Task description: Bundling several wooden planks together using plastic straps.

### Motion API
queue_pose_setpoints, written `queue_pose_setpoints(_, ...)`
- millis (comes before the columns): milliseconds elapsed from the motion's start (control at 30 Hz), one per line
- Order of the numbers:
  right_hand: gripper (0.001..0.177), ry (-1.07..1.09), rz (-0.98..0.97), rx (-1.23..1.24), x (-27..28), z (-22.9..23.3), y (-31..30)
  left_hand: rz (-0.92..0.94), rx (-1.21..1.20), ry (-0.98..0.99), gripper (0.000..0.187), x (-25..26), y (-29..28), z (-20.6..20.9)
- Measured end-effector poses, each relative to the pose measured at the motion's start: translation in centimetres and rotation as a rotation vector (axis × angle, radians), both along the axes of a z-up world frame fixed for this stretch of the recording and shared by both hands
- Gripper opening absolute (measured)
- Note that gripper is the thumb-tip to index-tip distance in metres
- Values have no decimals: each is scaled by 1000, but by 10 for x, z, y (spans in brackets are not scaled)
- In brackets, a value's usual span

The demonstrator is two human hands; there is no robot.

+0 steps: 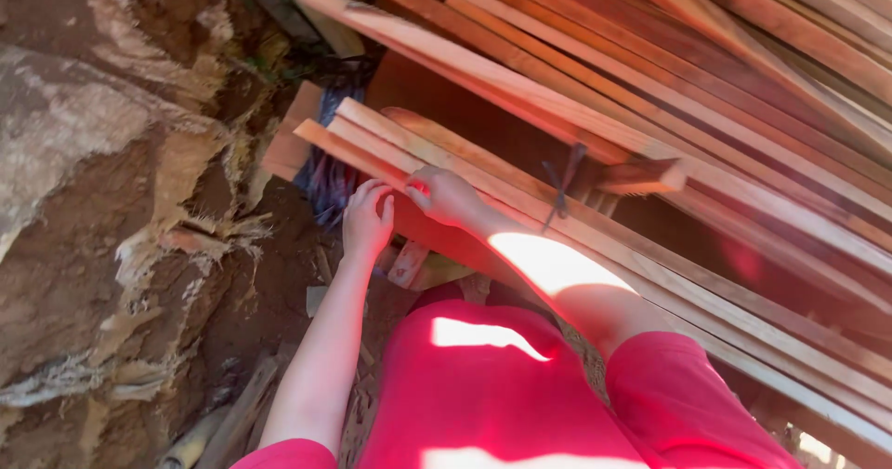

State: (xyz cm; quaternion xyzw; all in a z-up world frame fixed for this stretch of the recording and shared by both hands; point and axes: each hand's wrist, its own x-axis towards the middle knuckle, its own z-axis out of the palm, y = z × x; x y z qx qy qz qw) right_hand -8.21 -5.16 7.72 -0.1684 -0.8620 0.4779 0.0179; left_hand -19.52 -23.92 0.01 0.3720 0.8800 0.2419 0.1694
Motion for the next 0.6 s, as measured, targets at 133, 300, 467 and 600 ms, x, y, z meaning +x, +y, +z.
queue_pose_setpoints(133, 22, -40, 45, -26, -26, -6, -44, 105, 5, 22, 22, -29, -39, -30)
queue_pose_setpoints(300, 25, -198, -43, -121, -37, -74, -79, 178, -45, -91, 36, -50, -49, -48)
queue_pose_setpoints(467, 24, -285, -70, -168, -37, -75, -89, 217, -259, -225, 51, -64, -25, -67)
queue_pose_setpoints(600, 27, -329, -149, -212, -37, -62, -87, 262, -348, -192, 25, -67, -11, -50)
